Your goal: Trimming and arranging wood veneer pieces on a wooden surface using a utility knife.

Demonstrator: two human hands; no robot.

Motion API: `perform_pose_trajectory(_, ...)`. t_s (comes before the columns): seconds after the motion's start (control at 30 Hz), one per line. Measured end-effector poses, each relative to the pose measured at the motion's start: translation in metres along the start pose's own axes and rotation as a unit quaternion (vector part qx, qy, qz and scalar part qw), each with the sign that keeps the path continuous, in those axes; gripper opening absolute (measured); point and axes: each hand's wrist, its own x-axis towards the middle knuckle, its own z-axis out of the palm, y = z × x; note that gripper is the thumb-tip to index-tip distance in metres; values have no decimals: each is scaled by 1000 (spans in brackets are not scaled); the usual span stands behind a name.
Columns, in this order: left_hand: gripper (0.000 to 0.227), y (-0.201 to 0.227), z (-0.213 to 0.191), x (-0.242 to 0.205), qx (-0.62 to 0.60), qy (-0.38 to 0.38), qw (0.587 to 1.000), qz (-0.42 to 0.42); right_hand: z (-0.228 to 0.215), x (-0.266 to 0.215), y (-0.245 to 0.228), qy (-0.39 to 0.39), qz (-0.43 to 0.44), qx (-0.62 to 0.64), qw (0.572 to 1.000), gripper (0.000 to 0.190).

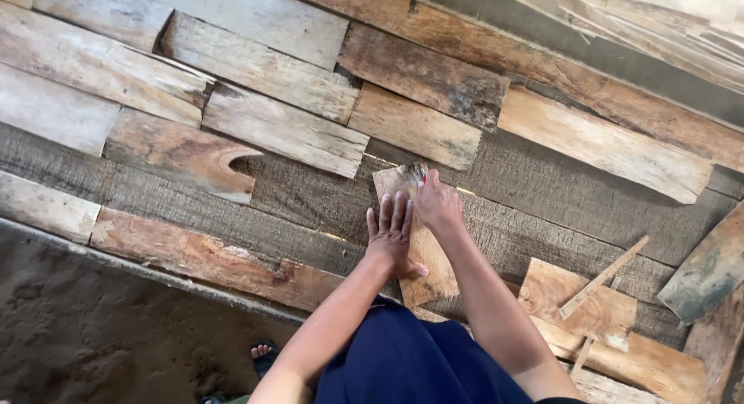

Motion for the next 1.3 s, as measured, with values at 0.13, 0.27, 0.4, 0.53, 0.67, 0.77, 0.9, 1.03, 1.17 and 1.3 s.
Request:
perform_pose_trajectory(0.13, 153, -1, 4, 4, 5, 18, 1000, 0, 5, 8, 4, -1, -4, -9, 1000, 29)
perform_pose_trajectory(0.27, 154, -5, 14, 7, 0, 40, 999, 7, 13, 17, 4, -15, 5, -58, 998, 26)
perform_pose_trajectory(0.4, 151, -5, 14, 4, -15, 53, 998, 9, -13, -4, -4, -39, 10, -32, 999, 31)
perform_pose_trajectory(0.53, 154, -5, 17, 6, -3, 63, 998, 4, -36, -33, -20, -59, 27, -26, 998, 35)
perform_pose_trajectory(0.67, 156, -6, 19, 7, -8, 63, 998, 3, -40, -41, -24, -74, 27, -22, 997, 38)
perform_pose_trajectory(0.77, 155, -5, 15, 5, -13, 55, 998, 2, -51, -54, -35, -87, 34, -8, 996, 40)
perform_pose_trajectory(0.9, 154, -1, 10, -3, -14, 57, 998, 0, -45, -53, -30, -89, 41, -9, 995, 40)
perform_pose_trajectory(1.03, 153, 0, -3, -9, -11, 44, 999, -6, -30, -42, -16, -93, 37, -7, 995, 52)
perform_pose_trajectory(1.17, 153, 1, -1, -6, -9, 41, 999, -7, -55, -70, -37, -92, 54, -10, 994, 41)
perform_pose_trajectory(1.3, 153, 2, 1, -5, -6, 51, 999, -8, -9, -38, 6, -92, 59, -31, 993, 41)
